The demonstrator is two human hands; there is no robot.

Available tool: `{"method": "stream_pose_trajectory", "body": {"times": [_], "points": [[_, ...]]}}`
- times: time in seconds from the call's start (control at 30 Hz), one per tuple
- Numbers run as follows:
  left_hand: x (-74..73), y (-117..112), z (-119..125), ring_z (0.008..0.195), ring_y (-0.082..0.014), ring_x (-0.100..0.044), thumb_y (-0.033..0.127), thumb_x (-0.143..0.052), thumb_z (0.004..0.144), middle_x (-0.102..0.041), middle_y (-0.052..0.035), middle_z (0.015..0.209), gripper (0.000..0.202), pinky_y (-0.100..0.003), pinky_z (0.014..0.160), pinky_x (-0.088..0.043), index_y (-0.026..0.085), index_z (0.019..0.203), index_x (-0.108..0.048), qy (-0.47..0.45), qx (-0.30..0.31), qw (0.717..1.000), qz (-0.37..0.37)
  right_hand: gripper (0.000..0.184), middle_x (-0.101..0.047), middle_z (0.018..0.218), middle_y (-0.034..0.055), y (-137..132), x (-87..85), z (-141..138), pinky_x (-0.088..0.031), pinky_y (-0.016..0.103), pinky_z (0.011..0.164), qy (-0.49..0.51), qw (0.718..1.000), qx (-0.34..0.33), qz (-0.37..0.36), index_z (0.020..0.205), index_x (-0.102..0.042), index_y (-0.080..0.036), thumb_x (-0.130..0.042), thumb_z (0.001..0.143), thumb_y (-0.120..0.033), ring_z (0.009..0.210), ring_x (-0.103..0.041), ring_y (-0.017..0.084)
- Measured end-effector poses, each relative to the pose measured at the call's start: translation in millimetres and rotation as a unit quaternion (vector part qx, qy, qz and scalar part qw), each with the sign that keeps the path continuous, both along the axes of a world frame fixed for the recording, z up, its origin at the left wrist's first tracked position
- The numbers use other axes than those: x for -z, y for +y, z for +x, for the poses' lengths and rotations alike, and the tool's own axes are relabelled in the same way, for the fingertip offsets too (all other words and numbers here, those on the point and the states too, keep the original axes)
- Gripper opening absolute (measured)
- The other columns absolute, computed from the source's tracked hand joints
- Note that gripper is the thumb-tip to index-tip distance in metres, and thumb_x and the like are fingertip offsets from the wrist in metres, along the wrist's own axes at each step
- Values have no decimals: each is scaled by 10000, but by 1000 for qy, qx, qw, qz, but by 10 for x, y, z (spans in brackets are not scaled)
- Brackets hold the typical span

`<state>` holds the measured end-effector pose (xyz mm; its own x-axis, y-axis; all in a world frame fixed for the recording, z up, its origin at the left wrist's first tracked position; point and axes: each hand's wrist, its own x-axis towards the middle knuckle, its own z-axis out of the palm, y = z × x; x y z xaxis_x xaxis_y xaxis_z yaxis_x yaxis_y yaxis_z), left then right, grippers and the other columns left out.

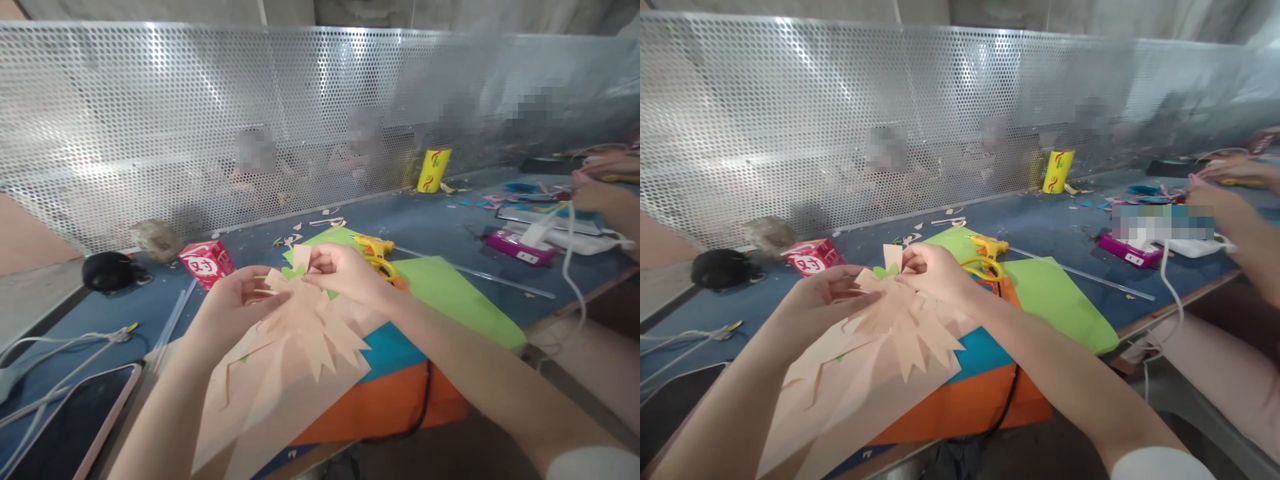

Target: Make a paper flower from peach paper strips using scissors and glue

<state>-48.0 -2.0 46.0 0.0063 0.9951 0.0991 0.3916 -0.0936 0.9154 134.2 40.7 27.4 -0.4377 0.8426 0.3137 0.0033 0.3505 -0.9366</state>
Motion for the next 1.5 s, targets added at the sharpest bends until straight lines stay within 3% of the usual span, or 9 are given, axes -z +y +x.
{"method": "stream_pose_trajectory", "body": {"times": [0.1, 0.23, 0.6, 0.8, 0.9, 1.1, 1.27, 1.4, 1.5], "points": [[27, 13, 0, 644, -185, -620, 322, -734, 538, -664, -54, 715, 354, -256, 529, -458, 168, 831, -610, 24, 4, 1000, 9, 155, -603, 739, 9, 7, 22, 3, -464, 252, 658, 5, 1000, -12, 5, 799, -553, -163, -629, 664, -159, 698, -584, 118], [14, 1, 3, 582, -161, -606, 330, -708, 584, -653, -34, 693, 289, -239, 486, -439, 174, 801, -597, -16, 29, 999, -9, 165, -614, 764, 26, 7, 14, 11, -454, 227, 593, 0, 1000, -19, -17, 814, -563, -156, -631, 663, -169, 685, -577, 115], [68, 16, 67, 511, -117, -571, 348, -736, 545, -597, 26, 652, 405, -188, 413, -366, 194, 867, -545, -58, -20, 998, 0, 226, -594, 735, 6, -10, -11, 1, -465, 206, 520, 43, 988, -26, -144, 831, -554, -164, -666, 635, -158, 584, -557, 86], [88, 19, 101, 479, -112, -559, 328, -748, 537, -612, 15, 634, 439, -184, 397, -363, 184, 888, -527, -107, -29, 994, -17, 235, -576, 739, 1, -30, -36, 2, -470, 196, 496, 28, 992, -11, -126, 811, -540, -165, -683, 625, -156, 597, -555, 91], [119, 23, 109, 443, -108, -539, 306, -732, 567, -600, 23, 593, 410, -181, 376, -339, 185, 896, -520, -126, -10, 992, -17, 125, -577, 729, 6, -40, -75, 12, -491, 211, 527, 30, 991, -3, -133, 782, -542, -168, -629, 707, -217, 622, -570, 100], [159, 29, 109, 549, -142, -592, 290, -718, 592, -612, 7, 637, 385, -217, 459, -412, 183, 911, -533, -115, 17, 993, -20, 112, -573, 637, -2, -38, -135, 52, -493, 205, 525, 30, 994, 7, -105, 711, -560, -155, -544, 790, -233, 548, -564, 81], [148, 13, 128, 595, -145, -598, 284, -716, 596, -621, 0, 682, 378, -225, 490, -427, 182, 918, -547, -106, 44, 993, -26, 99, -583, 651, 2, -14, -112, 48, -487, 197, 479, 52, 990, -6, -131, 715, -541, -150, -528, 791, -212, 532, -576, 82], [145, -3, 128, 558, -126, -582, 277, -725, 584, -631, 0, 673, 397, -208, 468, -409, 185, 929, -552, -109, 49, 992, -26, 128, -588, 711, 4, 7, -86, 58, -488, 202, 468, 47, 997, 20, -59, 877, -508, -168, -557, 761, -197, 569, -599, 105], [156, -3, 113, 557, -131, -586, 279, -723, 588, -629, 5, 650, 393, -210, 467, -409, 190, 931, -553, -115, 50, 992, -23, 228, -589, 894, 35, 26, -84, 113, -499, 204, 498, 20, 995, 37, 95, 1012, -500, -189, -475, 791, -141, 651, -608, 106]]}}
